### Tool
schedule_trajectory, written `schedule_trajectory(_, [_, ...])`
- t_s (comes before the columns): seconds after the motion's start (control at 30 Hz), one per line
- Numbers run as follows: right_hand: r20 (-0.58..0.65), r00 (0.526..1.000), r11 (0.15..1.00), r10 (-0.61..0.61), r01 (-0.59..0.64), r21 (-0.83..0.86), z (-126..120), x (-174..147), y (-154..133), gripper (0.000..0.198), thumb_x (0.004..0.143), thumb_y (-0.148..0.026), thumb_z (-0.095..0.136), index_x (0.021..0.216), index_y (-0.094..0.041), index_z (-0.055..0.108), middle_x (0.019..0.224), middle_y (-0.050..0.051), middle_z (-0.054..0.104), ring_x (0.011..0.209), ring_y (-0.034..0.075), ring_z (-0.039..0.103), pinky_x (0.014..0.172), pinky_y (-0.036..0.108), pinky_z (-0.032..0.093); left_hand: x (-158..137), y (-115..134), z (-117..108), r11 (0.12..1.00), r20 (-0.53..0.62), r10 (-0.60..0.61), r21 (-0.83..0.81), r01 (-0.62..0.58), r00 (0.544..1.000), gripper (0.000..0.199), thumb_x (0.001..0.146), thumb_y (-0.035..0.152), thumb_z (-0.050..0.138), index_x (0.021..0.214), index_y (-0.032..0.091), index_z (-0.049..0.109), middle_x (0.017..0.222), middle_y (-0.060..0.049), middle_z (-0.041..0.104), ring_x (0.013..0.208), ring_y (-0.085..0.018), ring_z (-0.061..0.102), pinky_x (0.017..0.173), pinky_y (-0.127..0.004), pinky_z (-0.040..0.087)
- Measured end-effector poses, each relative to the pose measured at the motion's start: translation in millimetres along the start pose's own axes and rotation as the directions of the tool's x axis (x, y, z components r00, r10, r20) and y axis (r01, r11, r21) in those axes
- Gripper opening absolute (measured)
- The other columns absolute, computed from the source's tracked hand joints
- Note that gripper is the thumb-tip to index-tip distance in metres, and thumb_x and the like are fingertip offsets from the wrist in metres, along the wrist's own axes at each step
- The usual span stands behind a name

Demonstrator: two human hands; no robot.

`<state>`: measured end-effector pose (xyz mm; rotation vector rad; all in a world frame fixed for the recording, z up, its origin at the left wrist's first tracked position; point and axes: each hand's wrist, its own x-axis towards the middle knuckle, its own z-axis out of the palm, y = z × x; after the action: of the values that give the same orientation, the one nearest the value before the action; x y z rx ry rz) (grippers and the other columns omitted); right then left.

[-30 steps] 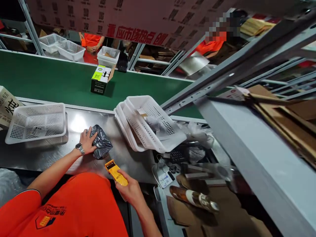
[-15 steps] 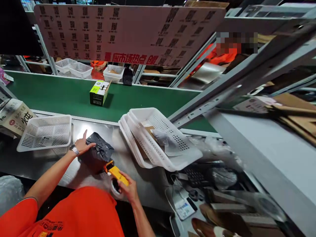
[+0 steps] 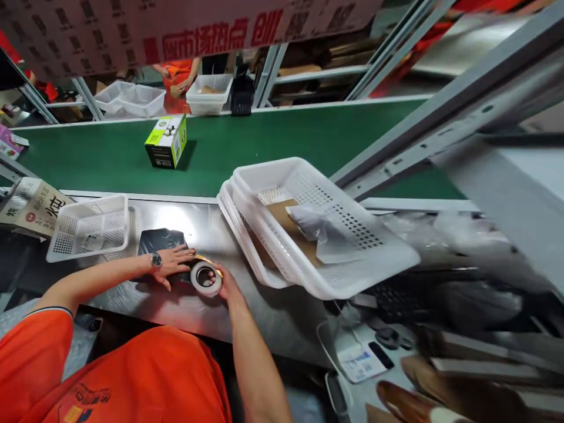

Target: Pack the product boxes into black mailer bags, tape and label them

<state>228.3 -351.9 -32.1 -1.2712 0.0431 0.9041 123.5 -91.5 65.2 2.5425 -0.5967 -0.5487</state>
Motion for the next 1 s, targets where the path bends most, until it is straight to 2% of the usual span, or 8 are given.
schedule_trajectory(0.23, [-0.005, 0.966, 0.928, 0.258, -0.246, 0.281, -43.7, -66.4, 59.6, 0.056, 0.067, -0.052, 0.085, 0.111, -0.020, 0.072, 0.057, -0.008, 0.055, 0.047, 0.010, 0.041, 0.050, 0.025, 0.043, 30.9, 4.6, 20.6, 0.922, -0.197, -0.318, 0.161, 0.351, 0.927, 0.069, 0.089, 0.063, 0.076, 0.139, 0.015, 0.075, 0.137, -0.026, 0.069, 0.140, -0.046, 0.058, 0.135, -0.065, 0.032])
schedule_trajectory(0.4, [0.171, 0.920, 0.890, 0.352, -0.386, 0.244, -67.3, -95.5, 85.3, 0.063, 0.070, -0.045, 0.094, 0.124, -0.019, 0.076, 0.063, -0.005, 0.066, 0.046, 0.011, 0.049, 0.046, 0.024, 0.040, 75.2, 12.7, 10.7, 0.461, -0.490, -0.784, -0.049, 0.886, 0.381, 0.080, 0.104, 0.060, 0.058, 0.164, 0.007, 0.056, 0.152, -0.032, 0.063, 0.144, -0.051, 0.055, 0.126, -0.071, 0.037])
schedule_trajectory(0.47, [0.241, 0.900, 0.859, 0.364, -0.424, 0.286, -73.5, -91.9, 86.4, 0.063, 0.067, -0.043, 0.097, 0.122, -0.019, 0.077, 0.062, -0.005, 0.066, 0.045, 0.009, 0.047, 0.045, 0.022, 0.038, 81.6, 13.6, 7.4, 0.392, -0.533, -0.798, -0.105, 0.914, 0.281, 0.080, 0.106, 0.059, 0.057, 0.170, 0.011, 0.052, 0.163, -0.031, 0.057, 0.155, -0.054, 0.047, 0.129, -0.076, 0.032])
schedule_trajectory(0.5, [0.269, 0.893, 0.836, 0.361, -0.438, 0.332, -76.1, -88.4, 85.6, 0.062, 0.066, -0.042, 0.098, 0.120, -0.020, 0.077, 0.061, -0.006, 0.065, 0.044, 0.009, 0.045, 0.045, 0.020, 0.036, 80.0, 14.5, 7.6, 0.450, -0.537, -0.769, -0.069, 0.891, 0.347, 0.082, 0.105, 0.060, 0.059, 0.171, 0.013, 0.051, 0.168, -0.030, 0.054, 0.160, -0.055, 0.042, 0.132, -0.077, 0.028])
schedule_trajectory(0.63, [0.346, 0.862, 0.759, 0.370, -0.495, 0.422, -81.5, -77.2, 82.0, 0.059, 0.065, -0.035, 0.100, 0.117, -0.019, 0.078, 0.059, -0.005, 0.064, 0.044, 0.006, 0.040, 0.046, 0.017, 0.031, 54.7, 20.6, 15.9, 0.928, -0.150, -0.254, 0.242, 0.284, 0.956, 0.082, 0.095, 0.065, 0.077, 0.164, 0.022, 0.064, 0.177, -0.023, 0.052, 0.168, -0.050, 0.038, 0.140, -0.073, 0.019])
schedule_trajectory(0.73, [0.282, 0.890, 0.778, 0.359, -0.452, 0.436, -79.0, -81.7, 84.0, 0.060, 0.066, -0.038, 0.099, 0.119, -0.020, 0.077, 0.060, -0.006, 0.064, 0.045, 0.008, 0.043, 0.046, 0.019, 0.036, 49.1, 21.5, 17.4, 0.966, 0.052, -0.138, 0.226, 0.123, 0.989, 0.065, 0.094, 0.052, 0.082, 0.151, 0.020, 0.074, 0.162, -0.022, 0.067, 0.157, -0.042, 0.054, 0.141, -0.064, 0.024])
schedule_trajectory(0.87, [0.192, 0.932, 0.858, 0.307, -0.358, 0.368, -75.0, -100.3, 92.9, 0.066, 0.070, -0.046, 0.096, 0.128, -0.020, 0.076, 0.061, -0.005, 0.065, 0.047, 0.012, 0.050, 0.046, 0.024, 0.044, 81.7, 13.7, 9.9, 0.716, -0.328, -0.645, 0.058, 0.696, 0.691, 0.054, 0.101, 0.040, 0.078, 0.149, 0.015, 0.074, 0.151, -0.019, 0.075, 0.149, -0.039, 0.058, 0.142, -0.062, 0.021])
schedule_trajectory(1.0, [0.361, 0.855, 0.886, 0.373, -0.443, 0.135, -63.9, -103.1, 101.2, 0.067, 0.073, -0.048, 0.092, 0.132, -0.022, 0.077, 0.064, -0.004, 0.068, 0.050, 0.015, 0.054, 0.044, 0.025, 0.048, 113.6, 6.2, 4.7, 0.459, -0.467, -0.804, -0.093, 0.883, 0.369, 0.047, 0.115, 0.034, 0.053, 0.146, 0.005, 0.071, 0.150, -0.030, 0.071, 0.149, -0.048, 0.053, 0.132, -0.080, 0.021])
